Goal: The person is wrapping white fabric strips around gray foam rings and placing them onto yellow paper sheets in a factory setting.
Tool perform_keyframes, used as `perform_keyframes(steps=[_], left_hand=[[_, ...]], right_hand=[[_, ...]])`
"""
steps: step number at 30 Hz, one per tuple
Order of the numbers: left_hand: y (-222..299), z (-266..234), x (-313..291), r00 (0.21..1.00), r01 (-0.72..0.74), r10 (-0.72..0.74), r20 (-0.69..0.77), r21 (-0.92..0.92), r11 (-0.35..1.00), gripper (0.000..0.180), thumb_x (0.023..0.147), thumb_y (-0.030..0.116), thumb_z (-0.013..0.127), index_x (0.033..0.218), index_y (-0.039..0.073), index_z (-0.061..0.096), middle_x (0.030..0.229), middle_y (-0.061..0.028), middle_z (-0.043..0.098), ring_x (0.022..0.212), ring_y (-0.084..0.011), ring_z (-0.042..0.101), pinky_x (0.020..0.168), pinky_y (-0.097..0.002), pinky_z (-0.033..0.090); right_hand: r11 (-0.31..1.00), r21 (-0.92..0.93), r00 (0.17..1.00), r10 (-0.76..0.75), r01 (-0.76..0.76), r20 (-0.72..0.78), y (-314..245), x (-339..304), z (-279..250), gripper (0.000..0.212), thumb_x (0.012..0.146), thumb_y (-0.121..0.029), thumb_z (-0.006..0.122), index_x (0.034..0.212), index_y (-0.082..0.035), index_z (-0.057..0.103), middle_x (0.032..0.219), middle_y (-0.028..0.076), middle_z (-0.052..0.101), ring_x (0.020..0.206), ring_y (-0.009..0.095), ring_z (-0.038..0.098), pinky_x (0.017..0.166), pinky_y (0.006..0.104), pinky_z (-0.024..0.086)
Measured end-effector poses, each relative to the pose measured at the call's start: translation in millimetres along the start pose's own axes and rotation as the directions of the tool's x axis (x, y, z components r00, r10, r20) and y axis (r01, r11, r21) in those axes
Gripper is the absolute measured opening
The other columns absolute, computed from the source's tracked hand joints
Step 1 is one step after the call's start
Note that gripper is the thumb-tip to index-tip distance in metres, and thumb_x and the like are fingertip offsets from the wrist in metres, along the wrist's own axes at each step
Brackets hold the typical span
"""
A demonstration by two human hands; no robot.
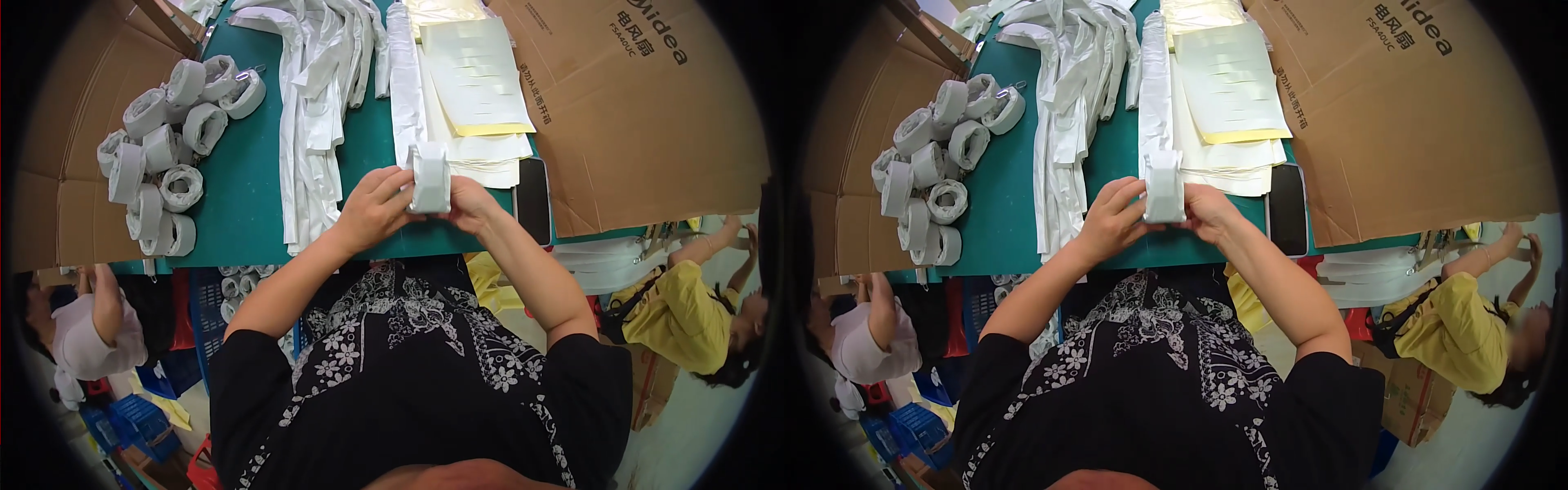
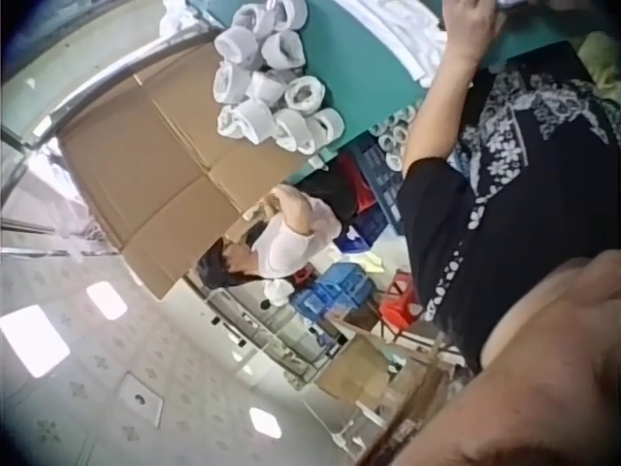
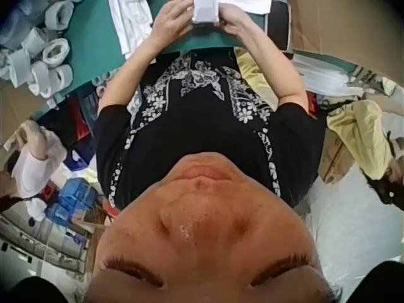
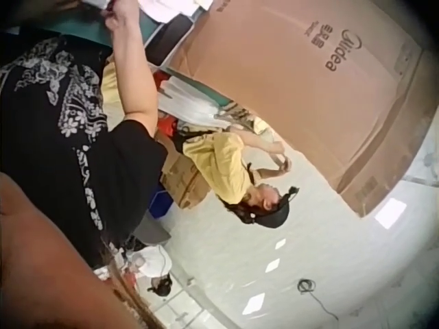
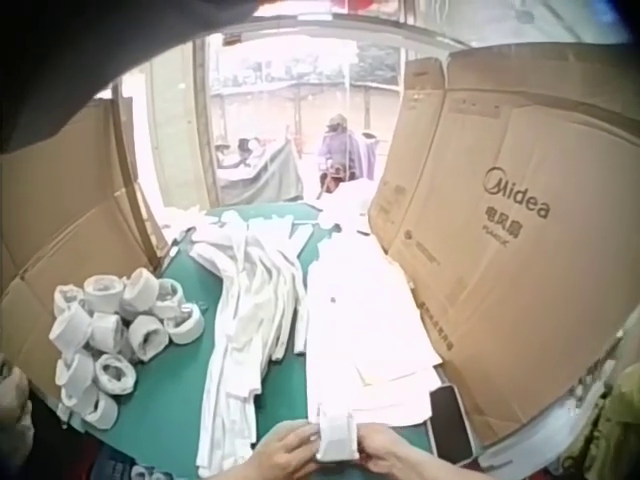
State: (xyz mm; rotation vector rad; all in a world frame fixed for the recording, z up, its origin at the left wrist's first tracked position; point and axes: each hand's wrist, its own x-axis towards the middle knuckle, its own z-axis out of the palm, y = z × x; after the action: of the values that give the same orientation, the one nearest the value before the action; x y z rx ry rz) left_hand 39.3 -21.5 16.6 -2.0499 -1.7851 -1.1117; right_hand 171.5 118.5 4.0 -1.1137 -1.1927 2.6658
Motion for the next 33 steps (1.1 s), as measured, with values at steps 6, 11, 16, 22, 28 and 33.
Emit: perform_keyframes(steps=[6,11,16,22,28,33], left_hand=[[-0.7,3.7,-2.9,0.958,-0.287,0.287,-0.002,-0.023,0.958,0.024,0.063,0.006,0.062,0.086,-0.001,0.060,0.103,-0.0108,0.059,0.105,-0.0291,0.055,0.087,-0.0360,0.047],[6.3,0.5,-11.2,0.983,-0.183,0.181,-0.025,-0.147,0.972,0.018,0.071,0.012,0.064,0.085,0.000,0.061,0.086,-0.0115,0.063,0.082,-0.0264,0.063,0.072,-0.0345,0.051],[10.5,-10.6,7.3,0.863,0.503,-0.457,0.216,-0.466,0.728,0.029,0.080,0.028,0.066,0.075,-0.001,0.064,0.059,-0.0101,0.060,0.049,-0.0183,0.058,0.048,-0.0258,0.045],[-22.4,-15.6,36.2,0.527,0.728,-0.696,0.488,-0.682,0.072,0.037,0.084,0.034,0.063,0.086,-0.003,0.065,0.060,-0.0007,0.058,0.049,-0.0082,0.052,0.049,-0.0218,0.044],[-13.5,-8.9,11.1,0.992,0.116,-0.121,-0.031,-0.140,0.983,0.038,0.061,0.026,0.077,0.091,0.007,0.064,0.111,-0.0097,0.053,0.097,-0.0275,0.048,0.082,-0.0351,0.041],[-8.4,-13.6,17.0,0.965,-0.257,0.260,0.014,-0.104,0.961,0.030,0.063,0.017,0.072,0.089,0.005,0.062,0.096,-0.0074,0.059,0.100,-0.0262,0.055,0.082,-0.0367,0.046]], right_hand=[[0.916,0.383,0.844,-0.109,-0.119,0.525,9.0,12.1,-14.4,0.043,0.085,-0.018,0.057,0.121,0.001,0.045,0.112,0.011,0.057,0.104,0.022,0.056,0.094,0.0393,0.043],[0.954,0.293,0.801,-0.222,0.060,0.557,-11.7,16.0,3.5,0.050,0.079,-0.011,0.063,0.124,0.000,0.044,0.116,0.012,0.055,0.108,0.022,0.054,0.096,0.0379,0.042],[0.865,-0.259,0.847,-0.286,0.430,0.449,-26.2,12.0,4.4,0.043,0.078,-0.005,0.062,0.120,0.000,0.050,0.108,0.010,0.060,0.099,0.018,0.057,0.086,0.0310,0.046],[0.882,-0.316,0.936,-0.319,0.351,0.151,-20.0,4.6,22.0,0.024,0.086,-0.013,0.052,0.105,-0.001,0.060,0.095,0.009,0.064,0.085,0.019,0.062,0.078,0.0308,0.049],[0.943,0.319,0.986,-0.130,0.091,0.104,-1.4,7.7,28.9,0.033,0.091,-0.027,0.041,0.113,-0.005,0.053,0.102,0.010,0.061,0.086,0.025,0.062,0.073,0.0364,0.053],[0.926,0.378,0.814,-0.213,-0.009,0.541,-11.8,21.3,6.2,0.039,0.091,-0.025,0.044,0.124,-0.004,0.045,0.113,0.014,0.056,0.100,0.024,0.058,0.079,0.0357,0.052]])
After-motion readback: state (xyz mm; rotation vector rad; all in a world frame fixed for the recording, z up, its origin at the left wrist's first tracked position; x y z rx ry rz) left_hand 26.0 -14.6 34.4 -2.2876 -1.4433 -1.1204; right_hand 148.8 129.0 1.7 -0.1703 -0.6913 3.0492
